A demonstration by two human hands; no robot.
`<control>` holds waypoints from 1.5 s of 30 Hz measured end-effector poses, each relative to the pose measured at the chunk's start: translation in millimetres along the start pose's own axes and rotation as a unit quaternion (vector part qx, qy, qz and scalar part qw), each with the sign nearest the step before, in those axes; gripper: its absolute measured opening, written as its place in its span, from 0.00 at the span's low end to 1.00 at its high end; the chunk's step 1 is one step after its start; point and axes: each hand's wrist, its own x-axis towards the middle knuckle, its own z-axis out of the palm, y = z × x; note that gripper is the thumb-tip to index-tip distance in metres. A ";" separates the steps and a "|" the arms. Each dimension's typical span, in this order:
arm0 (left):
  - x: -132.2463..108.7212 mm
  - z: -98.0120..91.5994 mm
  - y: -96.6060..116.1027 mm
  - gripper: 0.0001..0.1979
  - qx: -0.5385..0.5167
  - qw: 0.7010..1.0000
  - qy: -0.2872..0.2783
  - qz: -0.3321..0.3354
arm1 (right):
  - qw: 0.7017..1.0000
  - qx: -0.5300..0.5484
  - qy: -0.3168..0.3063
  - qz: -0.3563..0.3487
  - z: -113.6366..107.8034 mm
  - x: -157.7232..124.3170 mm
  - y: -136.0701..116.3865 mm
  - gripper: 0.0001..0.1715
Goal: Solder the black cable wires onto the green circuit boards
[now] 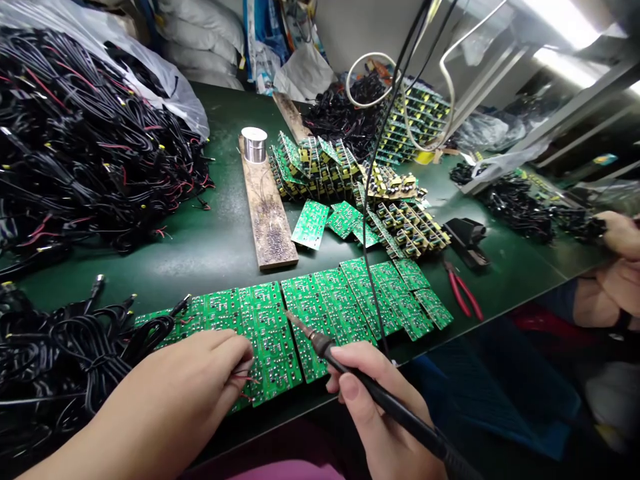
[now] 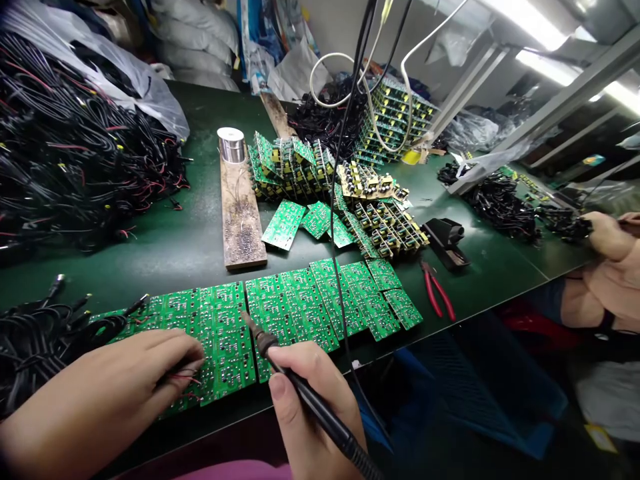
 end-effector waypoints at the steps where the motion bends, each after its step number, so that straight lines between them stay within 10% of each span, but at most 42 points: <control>1: -0.2 -0.3 0.7 0.22 0.007 1.000 -0.013 -0.014 | 1.000 0.001 0.005 0.018 1.1 -3.5 -1.0 0.15; 7: -2.3 5.8 -1.0 0.21 0.027 0.998 -0.025 -0.053 | 0.994 0.010 0.009 0.109 10.4 -20.5 0.3 0.08; 23: -3.2 9.2 -2.8 0.22 0.022 0.999 -0.017 -0.034 | 0.996 0.001 -0.044 0.074 10.0 -10.4 -4.9 0.07; 30: -4.2 11.4 -5.4 0.23 0.029 0.999 -0.006 -0.016 | 0.992 -0.058 -0.093 -0.061 -4.3 11.3 -30.1 0.08; 37: -2.0 5.8 -0.8 0.20 0.034 0.999 -0.015 -0.017 | 0.995 -0.067 0.060 0.044 9.5 -9.8 -24.0 0.09; 45: -5.4 -4.1 -12.1 0.18 -0.001 0.994 0.085 0.071 | 0.996 -0.046 0.050 0.063 7.9 -12.2 -13.9 0.10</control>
